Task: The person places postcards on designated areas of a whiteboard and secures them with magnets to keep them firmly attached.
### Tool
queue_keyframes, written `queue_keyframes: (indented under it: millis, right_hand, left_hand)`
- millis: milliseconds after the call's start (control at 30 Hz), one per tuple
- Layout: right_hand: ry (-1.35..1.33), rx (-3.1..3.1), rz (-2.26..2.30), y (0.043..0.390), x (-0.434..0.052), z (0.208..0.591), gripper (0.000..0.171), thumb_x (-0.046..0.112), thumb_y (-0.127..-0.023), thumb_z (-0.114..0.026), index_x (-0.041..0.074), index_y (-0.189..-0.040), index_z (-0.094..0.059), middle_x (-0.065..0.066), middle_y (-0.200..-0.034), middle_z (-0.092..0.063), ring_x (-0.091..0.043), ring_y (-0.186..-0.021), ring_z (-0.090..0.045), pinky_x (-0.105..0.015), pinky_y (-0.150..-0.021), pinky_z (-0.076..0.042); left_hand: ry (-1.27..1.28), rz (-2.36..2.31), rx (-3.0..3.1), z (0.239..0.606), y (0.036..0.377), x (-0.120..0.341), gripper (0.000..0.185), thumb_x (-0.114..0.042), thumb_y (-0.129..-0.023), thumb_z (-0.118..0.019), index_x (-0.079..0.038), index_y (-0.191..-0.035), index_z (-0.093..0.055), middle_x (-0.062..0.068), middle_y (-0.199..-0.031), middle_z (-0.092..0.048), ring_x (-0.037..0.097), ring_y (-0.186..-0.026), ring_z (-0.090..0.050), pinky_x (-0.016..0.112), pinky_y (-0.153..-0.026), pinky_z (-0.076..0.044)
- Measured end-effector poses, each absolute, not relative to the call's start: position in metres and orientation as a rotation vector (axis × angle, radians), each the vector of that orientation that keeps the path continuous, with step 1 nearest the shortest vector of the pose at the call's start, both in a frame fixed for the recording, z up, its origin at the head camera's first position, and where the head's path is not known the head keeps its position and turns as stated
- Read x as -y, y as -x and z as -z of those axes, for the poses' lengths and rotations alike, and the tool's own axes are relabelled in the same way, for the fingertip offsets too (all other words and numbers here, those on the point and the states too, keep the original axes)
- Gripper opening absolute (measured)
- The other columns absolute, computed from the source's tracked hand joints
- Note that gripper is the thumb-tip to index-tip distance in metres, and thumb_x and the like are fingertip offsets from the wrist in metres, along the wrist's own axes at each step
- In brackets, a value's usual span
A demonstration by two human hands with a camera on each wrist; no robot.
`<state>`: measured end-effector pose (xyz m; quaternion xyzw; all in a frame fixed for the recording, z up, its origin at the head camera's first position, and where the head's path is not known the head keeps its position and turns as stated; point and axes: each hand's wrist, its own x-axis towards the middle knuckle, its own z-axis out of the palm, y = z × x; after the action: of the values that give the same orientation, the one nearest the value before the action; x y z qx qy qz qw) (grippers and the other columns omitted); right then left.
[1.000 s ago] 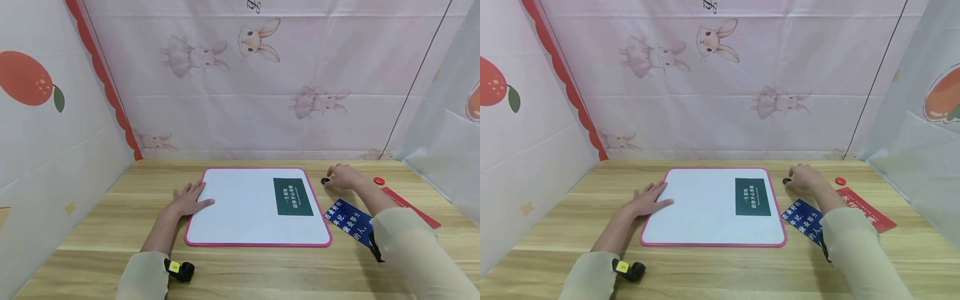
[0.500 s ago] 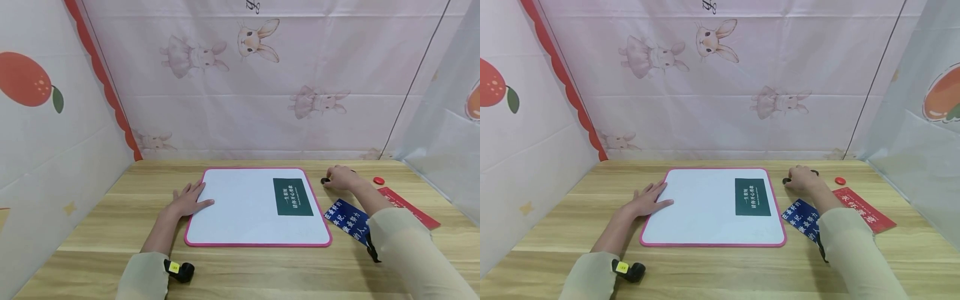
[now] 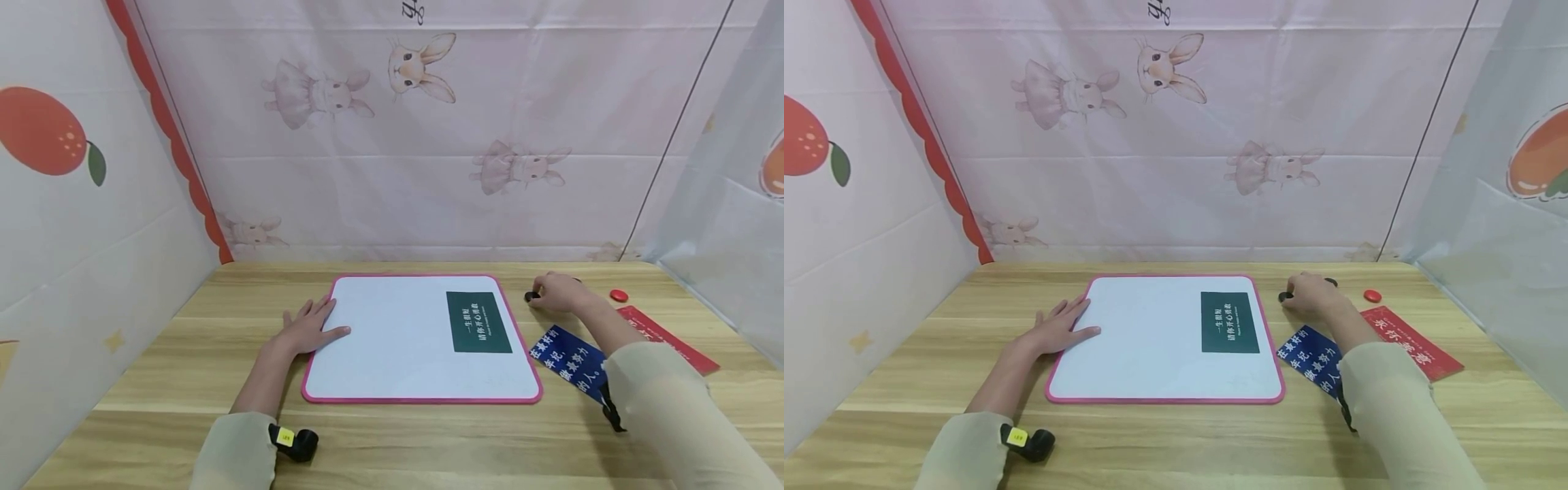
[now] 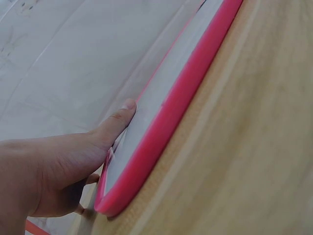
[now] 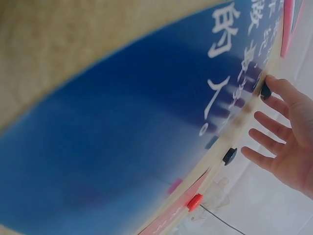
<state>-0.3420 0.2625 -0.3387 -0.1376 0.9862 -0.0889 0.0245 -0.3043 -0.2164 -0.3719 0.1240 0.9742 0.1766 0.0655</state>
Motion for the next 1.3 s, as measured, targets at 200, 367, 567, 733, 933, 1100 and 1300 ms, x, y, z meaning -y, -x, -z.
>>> queue_keyframes:
  millis: [200, 367, 567, 733, 933, 1100, 1300]
  right_hand:
    - [0.457, -3.061, 0.247, 0.344, -0.266, 0.337, 0.032, 0.022, -0.082, -0.068, -0.004, -0.099, -0.062, -0.014, -0.086, -0.057, -0.028, -0.077, -0.053, -0.044, -0.072, -0.046]
    - [0.477, -3.065, 0.21, 0.343, -0.267, 0.333, 0.032, 0.025, -0.081, -0.068, -0.001, -0.098, -0.063, -0.015, -0.087, -0.055, -0.028, -0.077, -0.052, -0.044, -0.07, -0.045]
    - [0.462, -3.072, 0.156, 0.344, -0.268, 0.332, 0.032, 0.03, -0.081, -0.069, 0.003, -0.099, -0.064, -0.015, -0.09, -0.054, -0.028, -0.076, -0.051, -0.044, -0.068, -0.045]
    - [0.447, -3.064, 0.152, 0.341, -0.265, 0.329, 0.034, 0.031, -0.081, -0.07, 0.003, -0.101, -0.064, -0.014, -0.089, -0.053, -0.027, -0.075, -0.051, -0.041, -0.067, -0.046]
    - [0.457, -3.057, 0.145, 0.339, -0.261, 0.327, 0.035, 0.032, -0.08, -0.07, 0.004, -0.101, -0.065, -0.016, -0.092, -0.053, -0.028, -0.076, -0.051, -0.043, -0.067, -0.047]
    - [0.466, -3.055, 0.151, 0.338, -0.258, 0.327, 0.036, 0.034, -0.08, -0.07, 0.005, -0.102, -0.065, -0.016, -0.094, -0.054, -0.029, -0.077, -0.051, -0.045, -0.069, -0.046]
    - [0.468, -3.062, 0.15, 0.336, -0.255, 0.326, 0.035, 0.034, -0.08, -0.07, 0.007, -0.101, -0.065, -0.016, -0.093, -0.054, -0.029, -0.077, -0.052, -0.046, -0.069, -0.046]
  left_hand:
    - [-0.371, -0.529, -2.949, 0.371, 0.305, 0.216, 0.087, -0.061, -0.085, -0.047, -0.008, -0.147, -0.02, 0.015, -0.151, -0.013, 0.041, -0.135, -0.002, 0.065, -0.097, 0.009]
    - [-0.37, -0.535, -2.952, 0.371, 0.305, 0.216, 0.087, -0.062, -0.085, -0.047, -0.007, -0.146, -0.02, 0.016, -0.15, -0.014, 0.041, -0.135, -0.003, 0.065, -0.097, 0.008]
    - [-0.367, -0.527, -2.957, 0.371, 0.305, 0.216, 0.087, -0.062, -0.085, -0.047, -0.007, -0.146, -0.02, 0.015, -0.151, -0.013, 0.041, -0.135, -0.002, 0.065, -0.097, 0.008]
    - [-0.365, -0.518, -2.957, 0.371, 0.305, 0.216, 0.087, -0.062, -0.085, -0.047, -0.007, -0.147, -0.02, 0.015, -0.151, -0.013, 0.04, -0.135, -0.002, 0.065, -0.098, 0.008]
    - [-0.366, -0.525, -2.953, 0.371, 0.304, 0.216, 0.087, -0.061, -0.084, -0.048, -0.007, -0.147, -0.02, 0.015, -0.151, -0.013, 0.041, -0.135, -0.002, 0.065, -0.098, 0.007]
    - [-0.372, -0.529, -2.952, 0.371, 0.303, 0.215, 0.087, -0.061, -0.085, -0.048, -0.007, -0.147, -0.02, 0.015, -0.151, -0.013, 0.041, -0.135, -0.002, 0.065, -0.097, 0.007]
    - [-0.366, -0.528, -2.945, 0.371, 0.304, 0.216, 0.087, -0.061, -0.084, -0.048, -0.007, -0.147, -0.02, 0.015, -0.151, -0.013, 0.04, -0.135, -0.001, 0.065, -0.098, 0.008]
